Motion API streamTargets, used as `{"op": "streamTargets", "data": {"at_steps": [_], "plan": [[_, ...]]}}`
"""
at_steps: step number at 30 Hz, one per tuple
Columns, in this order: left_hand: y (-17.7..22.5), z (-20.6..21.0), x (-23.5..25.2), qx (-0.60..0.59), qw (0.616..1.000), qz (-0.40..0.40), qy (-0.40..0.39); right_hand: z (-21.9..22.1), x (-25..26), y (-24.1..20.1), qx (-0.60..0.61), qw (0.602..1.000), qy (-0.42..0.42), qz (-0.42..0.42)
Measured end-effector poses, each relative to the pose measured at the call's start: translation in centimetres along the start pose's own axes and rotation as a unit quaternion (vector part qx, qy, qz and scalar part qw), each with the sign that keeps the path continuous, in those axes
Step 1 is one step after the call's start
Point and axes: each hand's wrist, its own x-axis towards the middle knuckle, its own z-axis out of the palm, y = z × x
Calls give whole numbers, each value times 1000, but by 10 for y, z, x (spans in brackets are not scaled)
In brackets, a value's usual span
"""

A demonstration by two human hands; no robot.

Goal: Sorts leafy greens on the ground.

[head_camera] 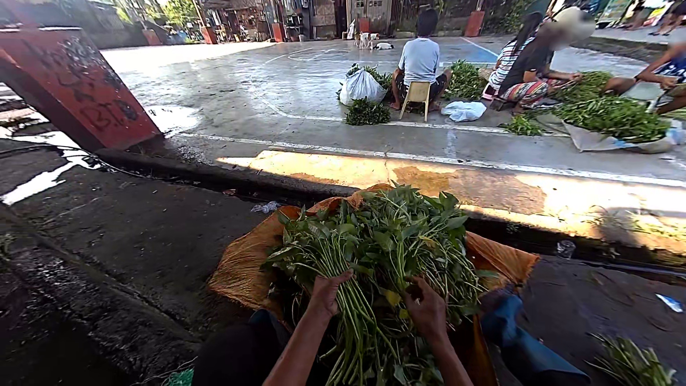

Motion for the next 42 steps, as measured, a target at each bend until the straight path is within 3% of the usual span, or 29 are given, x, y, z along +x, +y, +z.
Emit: {"op": "streamTargets", "data": {"at_steps": [5,8,11,16,20,24,28,35,40,42], "plan": [[-13,5,5,35,999,-4,-19,31,-29,-20,21,998,-38,-38],[-13,1,8,89,994,-44,-48,45,-43,-24,4,997,-60,-48],[-11,-3,12,126,986,-78,-71,44,-45,-28,-38,993,-105,-44],[-8,-8,14,155,981,-52,-103,24,-12,-18,2,980,-198,3],[4,-11,10,80,988,-58,-118,-1,26,9,27,990,-97,99],[6,-10,9,60,991,-56,-110,-7,4,-15,32,999,11,3],[-3,0,-2,88,990,-51,-102,22,-18,-46,91,994,-29,-62],[-10,1,-14,86,981,-88,-147,46,2,-67,221,972,34,66],[-12,2,-19,80,984,-64,-149,45,0,-68,231,972,27,29],[-13,2,-22,61,983,-58,-162,48,2,-68,304,950,44,54]]}}
